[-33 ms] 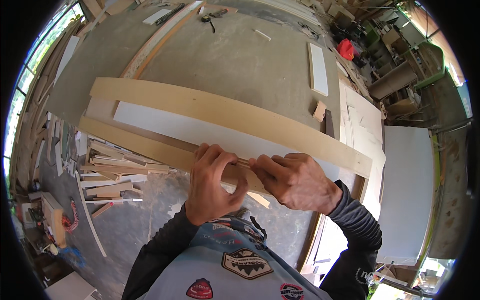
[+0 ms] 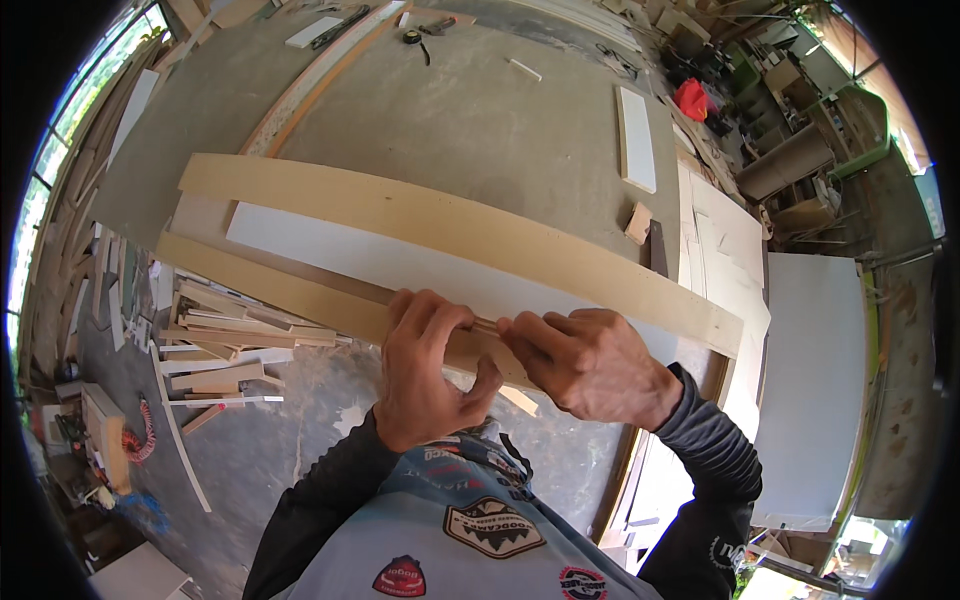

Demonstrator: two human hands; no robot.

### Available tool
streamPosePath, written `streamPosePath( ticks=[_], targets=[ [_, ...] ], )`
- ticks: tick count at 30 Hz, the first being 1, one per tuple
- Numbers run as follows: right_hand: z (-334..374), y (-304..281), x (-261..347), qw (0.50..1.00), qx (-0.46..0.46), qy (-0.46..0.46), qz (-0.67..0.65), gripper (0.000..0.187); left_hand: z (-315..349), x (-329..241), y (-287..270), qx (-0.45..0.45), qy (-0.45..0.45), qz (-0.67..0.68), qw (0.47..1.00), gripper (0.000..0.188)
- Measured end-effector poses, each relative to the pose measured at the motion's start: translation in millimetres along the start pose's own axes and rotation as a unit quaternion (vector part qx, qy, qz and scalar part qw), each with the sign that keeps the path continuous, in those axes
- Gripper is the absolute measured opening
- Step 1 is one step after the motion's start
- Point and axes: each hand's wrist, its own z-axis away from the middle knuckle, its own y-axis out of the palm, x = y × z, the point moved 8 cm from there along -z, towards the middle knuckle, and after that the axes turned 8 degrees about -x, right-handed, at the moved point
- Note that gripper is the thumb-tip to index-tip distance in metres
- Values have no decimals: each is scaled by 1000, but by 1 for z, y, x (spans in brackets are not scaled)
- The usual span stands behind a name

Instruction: The person measures a wooden panel against a frame, cuts a section using a hand saw, and then sands the edges of the panel by hand with sandpaper.

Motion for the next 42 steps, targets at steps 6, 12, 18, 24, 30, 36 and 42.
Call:
streamPosePath(
  ticks=[6, 12, 18, 24, 30, 36, 42],
  targets=[
    [5, 5, -3, 1000, 21, 8, -7, 42, -22, 21, -55, -61, 58, -137, 987, 53],
    [6, 6, -1, 999, 11, -29, -25, 49, -38, 59, -28, 100, 10, -226, 969, 50],
    [-3, 16, -2, 998, -2, -22, -61, 47, -39, 62, -30, 96, 2, -216, 972, 48],
    [-6, 22, -3, 994, -48, 1, -94, 45, -38, 59, -32, 86, 0, -199, 976, 49],
    [-15, 27, -2, 994, -69, 4, -85, 41, -39, 51, -29, 71, 7, -192, 979, 52],
    [-28, 29, -6, 988, -109, 0, -111, 40, -40, 55, -30, 52, 32, -160, 985, 50],
    [-31, 19, -29, 961, -120, 24, -248, 44, -50, 71, -47, 110, 51, -78, 990, 44]
  ],
)
